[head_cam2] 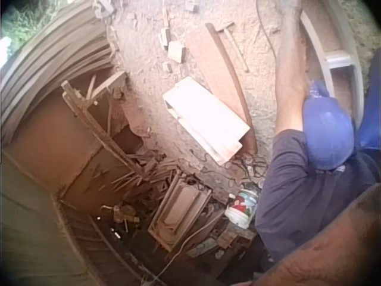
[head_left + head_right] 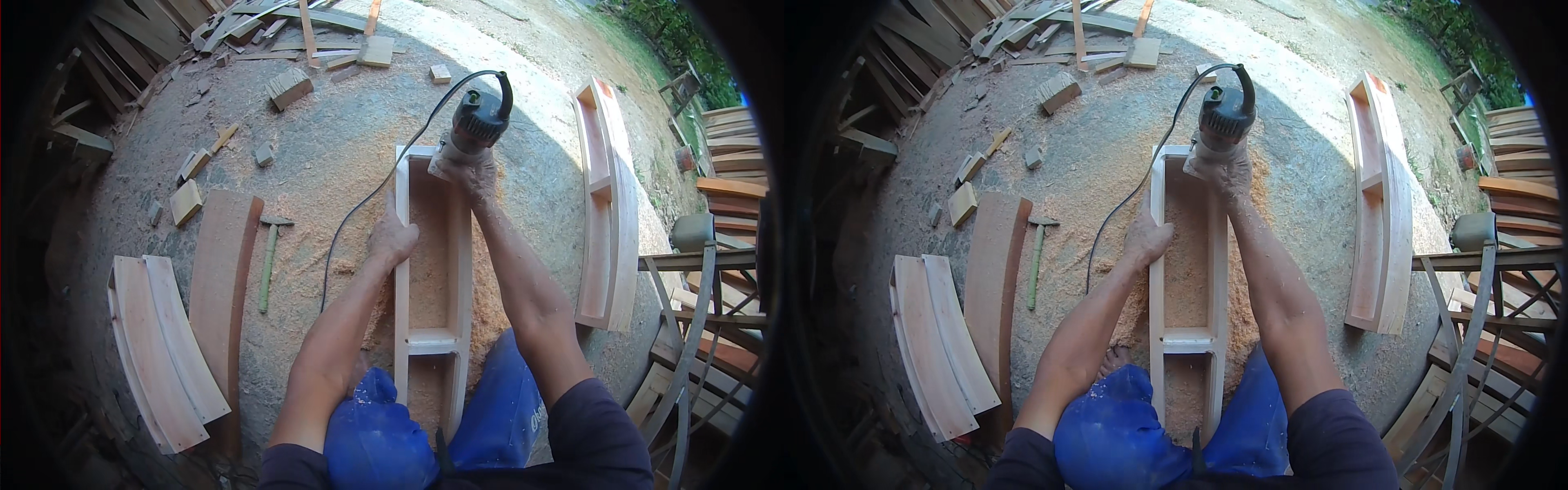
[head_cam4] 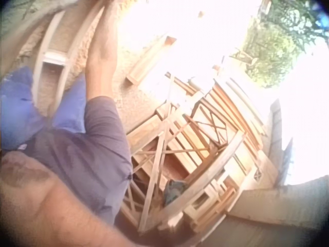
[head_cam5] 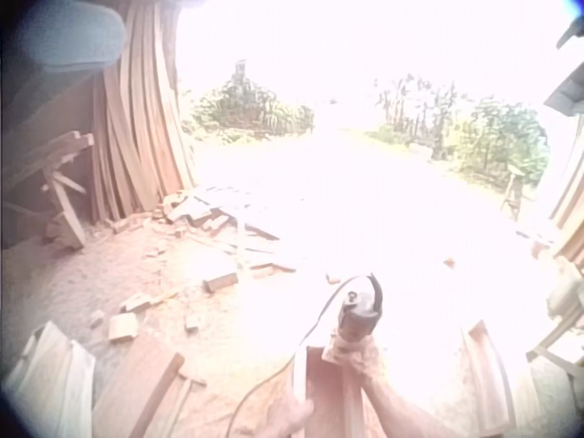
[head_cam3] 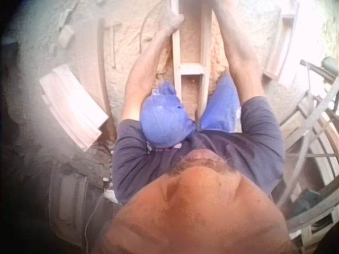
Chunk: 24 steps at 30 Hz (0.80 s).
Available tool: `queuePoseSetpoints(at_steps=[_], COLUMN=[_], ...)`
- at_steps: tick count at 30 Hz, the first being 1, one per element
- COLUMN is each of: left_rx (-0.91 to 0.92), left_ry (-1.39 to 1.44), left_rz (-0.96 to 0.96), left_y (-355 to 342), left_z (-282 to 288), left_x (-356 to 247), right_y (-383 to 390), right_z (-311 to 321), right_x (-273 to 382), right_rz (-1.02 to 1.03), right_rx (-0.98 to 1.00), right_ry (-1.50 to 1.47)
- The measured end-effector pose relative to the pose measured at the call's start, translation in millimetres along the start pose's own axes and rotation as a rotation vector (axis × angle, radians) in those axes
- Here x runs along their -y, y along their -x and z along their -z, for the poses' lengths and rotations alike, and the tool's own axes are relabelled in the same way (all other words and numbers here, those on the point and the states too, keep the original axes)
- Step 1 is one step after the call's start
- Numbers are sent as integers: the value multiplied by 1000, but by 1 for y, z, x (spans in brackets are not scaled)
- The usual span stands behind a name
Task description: The person uses a router to carve the inner and outer edges of a wooden box on the ground. They move the tool along the wood while holding the box steady by hand, creating sawdust across the floor.
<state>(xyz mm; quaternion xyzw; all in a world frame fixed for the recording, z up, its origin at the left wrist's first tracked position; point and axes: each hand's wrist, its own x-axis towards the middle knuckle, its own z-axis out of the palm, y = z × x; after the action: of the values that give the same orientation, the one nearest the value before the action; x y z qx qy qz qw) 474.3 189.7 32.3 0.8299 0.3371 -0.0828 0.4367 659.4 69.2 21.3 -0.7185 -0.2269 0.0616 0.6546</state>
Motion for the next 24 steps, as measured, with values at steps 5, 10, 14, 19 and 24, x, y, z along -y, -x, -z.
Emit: queuePoseSetpoints(at_steps=[5, 10, 14, 19, 24], left_rx=[7, 24, 27, 24, 32], left_ry=[-11, -1, 14, 24, 40], left_rz=[-1, 6, 6, 5, -2], left_y=[2, 3, 3, 2, 3], left_z=[2, 3, 4, 5, 7], left_x=[-1, -4, -3, 0, -4], right_y=[3, 4, 4, 6, 7], right_z=[-10, -12, -9, -12, -6], right_x=[8, 2, 1, 8, 5], right_rz=[-93, -93, -110, -109, -81], right_rx=[-101, -179, -159, -146, -115], right_ry=[51, 22, 76, 3, -5])
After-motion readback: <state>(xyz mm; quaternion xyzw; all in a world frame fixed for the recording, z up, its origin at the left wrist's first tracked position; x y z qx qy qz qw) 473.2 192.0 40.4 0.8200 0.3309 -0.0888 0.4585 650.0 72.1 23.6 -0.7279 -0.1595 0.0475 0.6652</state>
